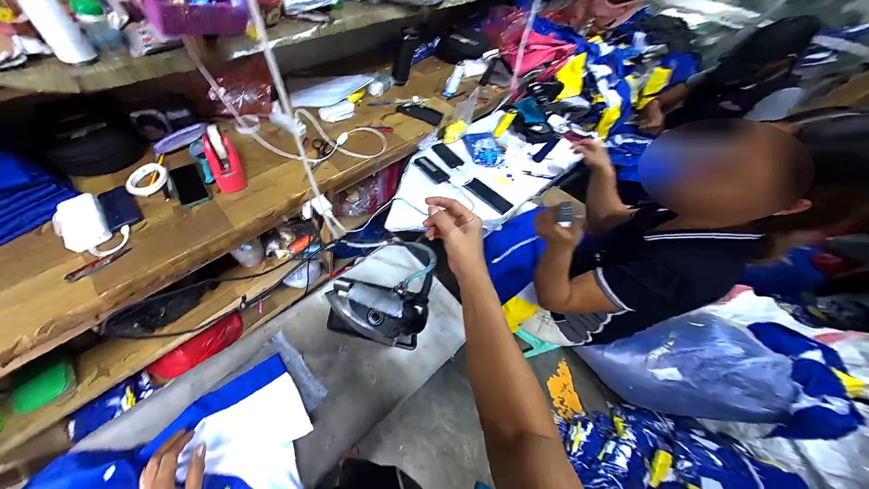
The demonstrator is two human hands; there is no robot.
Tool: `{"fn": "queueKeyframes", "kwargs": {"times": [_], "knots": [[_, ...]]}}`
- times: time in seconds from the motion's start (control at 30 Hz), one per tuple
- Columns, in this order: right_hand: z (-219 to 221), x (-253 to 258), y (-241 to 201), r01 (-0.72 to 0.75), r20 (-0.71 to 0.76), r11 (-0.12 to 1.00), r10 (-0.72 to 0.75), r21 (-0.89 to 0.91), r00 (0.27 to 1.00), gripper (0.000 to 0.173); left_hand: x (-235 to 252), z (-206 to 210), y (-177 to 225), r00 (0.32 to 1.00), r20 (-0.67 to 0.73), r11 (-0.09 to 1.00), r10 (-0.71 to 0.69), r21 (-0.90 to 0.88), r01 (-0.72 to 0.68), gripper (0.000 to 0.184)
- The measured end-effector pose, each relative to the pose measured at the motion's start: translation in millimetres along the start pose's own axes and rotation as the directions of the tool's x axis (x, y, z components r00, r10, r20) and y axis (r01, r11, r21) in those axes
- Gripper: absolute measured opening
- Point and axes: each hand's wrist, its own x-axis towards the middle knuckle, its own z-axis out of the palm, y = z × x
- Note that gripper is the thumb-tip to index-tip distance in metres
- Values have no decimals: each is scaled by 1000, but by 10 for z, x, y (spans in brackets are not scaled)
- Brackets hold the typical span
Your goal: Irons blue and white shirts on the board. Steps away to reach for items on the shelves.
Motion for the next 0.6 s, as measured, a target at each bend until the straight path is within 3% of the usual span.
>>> {"fn": "queueKeyframes", "kwargs": {"times": [0.1, 0.17, 0.23, 0.33, 0.4, 0.5, 0.6], "knots": [[290, -282, -311, 203, 230, 979, -205, 31, 951, 26, 117, -6, -5, 994, -99, 998, 42, 48, -38, 40], [526, -567, -464, 233, 433, 971, -237, 63, 870, 28, 206, -49, -6, 987, -152, 996, 49, 76, -38, 40], [779, -846, -443, 197, 654, 979, -185, 56, 733, 30, 312, -116, -15, 986, -158, 996, 51, 82, -39, 38], [1137, -1208, -112, 127, 898, 987, 30, -95, 439, 34, 480, -149, -56, 990, -126, 995, 57, 92, -45, 34], [1335, -1422, 136, 112, 921, 950, 248, -292, 299, 37, 601, -116, -104, 999, -37, 995, 25, 101, -21, 33], [1556, -1717, 432, 125, 851, 850, 481, -512, 211, 45, 815, -29, -142, 984, 174, 991, -48, 131, 25, 36], [1645, -2032, 555, 64, 740, 738, 667, -672, 85, 59, 980, 101, -64, 953, 297, 983, -61, 183, 6, 39]]}}
